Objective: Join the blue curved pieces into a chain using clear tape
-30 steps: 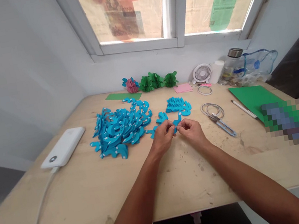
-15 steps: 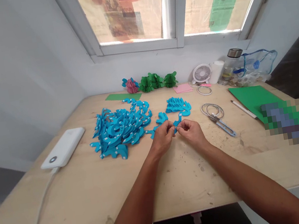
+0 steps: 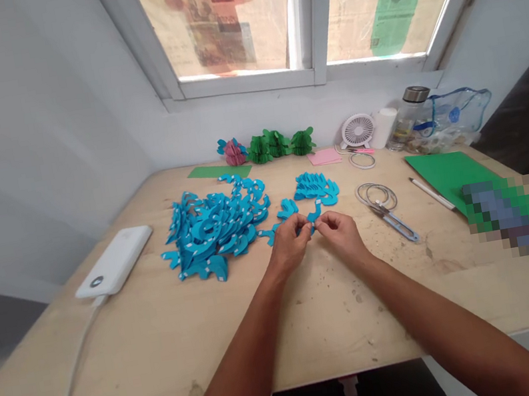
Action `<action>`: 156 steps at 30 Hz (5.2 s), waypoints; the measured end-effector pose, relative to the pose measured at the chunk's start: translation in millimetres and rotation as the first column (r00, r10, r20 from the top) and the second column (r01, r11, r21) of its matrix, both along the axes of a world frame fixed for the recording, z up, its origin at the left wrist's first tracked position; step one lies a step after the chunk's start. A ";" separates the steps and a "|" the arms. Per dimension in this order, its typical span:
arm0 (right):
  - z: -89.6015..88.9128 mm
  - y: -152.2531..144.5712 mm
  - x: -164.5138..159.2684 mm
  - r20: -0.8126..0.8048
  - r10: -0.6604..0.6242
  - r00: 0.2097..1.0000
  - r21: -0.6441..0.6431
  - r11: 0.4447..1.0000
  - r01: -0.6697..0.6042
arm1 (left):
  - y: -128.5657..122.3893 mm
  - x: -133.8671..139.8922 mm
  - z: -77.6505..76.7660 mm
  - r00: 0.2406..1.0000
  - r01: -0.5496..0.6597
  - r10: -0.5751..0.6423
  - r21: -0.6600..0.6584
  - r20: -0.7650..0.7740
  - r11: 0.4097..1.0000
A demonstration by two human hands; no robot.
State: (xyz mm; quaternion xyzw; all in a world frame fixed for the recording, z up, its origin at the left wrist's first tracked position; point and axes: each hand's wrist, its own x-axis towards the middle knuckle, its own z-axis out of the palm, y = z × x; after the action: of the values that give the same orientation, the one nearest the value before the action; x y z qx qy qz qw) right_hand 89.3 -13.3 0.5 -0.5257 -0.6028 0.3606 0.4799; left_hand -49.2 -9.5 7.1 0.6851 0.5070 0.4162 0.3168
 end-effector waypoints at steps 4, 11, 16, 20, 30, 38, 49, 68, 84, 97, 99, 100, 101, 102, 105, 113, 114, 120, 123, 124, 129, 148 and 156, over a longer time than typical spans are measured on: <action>-0.2 -0.8 -1.9 -0.086 0.001 0.996 -0.010 1.000 -0.002 | 0.2 1.8 -1.8 0.998 -0.017 0.018 -0.019 0.067 1.000; 1.8 -2.6 -5.2 -0.175 -0.045 0.983 -0.047 0.998 0.037 | 0.0 4.8 -5.8 0.992 -0.039 0.040 -0.010 0.120 0.999; 5.7 -5.8 -6.2 -0.203 -0.048 0.978 -0.041 0.998 0.040 | -0.2 7.5 -5.0 0.978 -0.036 0.048 -0.060 0.203 0.998; 6.8 -5.9 -6.1 -0.207 -0.050 0.977 -0.027 0.999 0.046 | -0.7 10.3 -1.2 0.951 -0.031 0.066 -0.121 0.301 0.992; -1.1 -2.0 -5.0 -0.197 0.001 0.980 -0.029 1.000 -0.007 | -4.5 13.3 4.3 0.907 -0.020 0.102 -0.201 0.408 0.979; -7.3 6.2 1.4 -0.124 -0.065 0.990 -0.010 0.998 0.064 | -7.2 11.5 7.1 0.895 0.020 0.104 -0.273 0.433 0.962; 11.0 23.9 43.6 0.140 -0.323 0.936 0.119 0.944 0.308 | 1.5 9.2 -4.9 0.885 -0.023 0.165 -0.314 0.435 0.949; 7.4 2.7 123.8 0.768 -0.440 0.465 0.253 0.876 0.411 | -5.5 8.3 5.6 0.845 -0.022 0.172 -0.288 0.506 0.957; 6.3 5.5 119.6 0.868 -0.398 0.297 0.269 0.880 0.392 | -7.4 10.4 6.5 0.845 -0.004 0.168 -0.308 0.508 0.951; 3.6 3.5 121.1 0.773 -0.474 0.422 0.266 0.846 0.463 | -7.4 13.1 9.6 0.811 0.006 0.182 -0.319 0.556 0.948; 2.8 3.1 122.2 0.705 -0.510 0.492 0.257 0.831 0.494 | -8.3 13.7 10.3 0.799 0.009 0.186 -0.322 0.571 0.947; 2.5 2.9 122.6 0.658 -0.533 0.531 0.252 0.821 0.512 | -8.8 14.1 10.8 0.792 0.010 0.188 -0.321 0.581 0.947; 2.5 2.7 122.8 0.603 -0.554 0.573 0.247 0.814 0.526 | -9.3 14.4 11.3 0.784 0.014 0.188 -0.321 0.591 0.947; 2.9 2.7 122.6 0.541 -0.570 0.618 0.242 0.810 0.535 | -9.7 14.6 11.9 0.778 0.022 0.186 -0.321 0.600 0.947; 7.8 2.7 117.7 0.324 -0.542 0.776 0.213 0.841 0.498 | -9.9 14.2 13.8 0.765 0.058 0.170 -0.330 0.621 0.942; 34.0 -14.4 55.3 -0.095 -0.063 0.993 -0.070 0.996 0.057 | -4.7 14.8 5.6 0.702 0.131 0.196 -0.395 0.685 0.909; 34.1 -17.4 44.7 -0.121 -0.017 0.992 -0.094 0.996 0.006 | -4.4 15.6 3.7 0.699 0.136 0.193 -0.393 0.688 0.910; 23.3 -23.5 7.0 -0.143 -0.055 0.988 -0.099 0.994 0.041 | -7.3 17.7 4.8 0.718 0.143 0.169 -0.380 0.675 0.914; 18.4 -22.0 6.8 -0.128 -0.103 0.986 -0.094 0.991 0.091 | -9.1 17.5 8.4 0.745 0.151 0.156 -0.391 0.649 0.908; 16.8 -21.4 8.2 -0.131 -0.114 0.985 -0.091 0.991 0.103 | -9.5 17.4 8.7 0.755 0.158 0.150 -0.400 0.638 0.903; 9.9 -19.4 14.2 -0.149 -0.145 0.978 -0.100 0.986 0.131 | -10.6 17.8 5.8 0.774 0.198 0.149 -0.458 0.616 0.866; 9.2 -23.9 14.5 -0.110 -0.094 0.989 -0.089 0.992 0.085 | -17.7 24.0 10.3 0.719 0.255 0.145 -0.452 0.680 0.855; 13.6 -24.2 17.2 -0.114 -0.051 0.992 -0.115 0.993 0.038 | -15.7 21.9 11.4 0.755 0.242 0.121 -0.445 0.644 0.862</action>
State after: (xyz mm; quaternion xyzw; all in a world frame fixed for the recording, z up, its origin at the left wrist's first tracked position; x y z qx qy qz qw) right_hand 106.5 -37.5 14.1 -0.5433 -0.5406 0.4130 0.4920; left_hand -27.3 -25.2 18.5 0.4062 0.4311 0.4703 0.6542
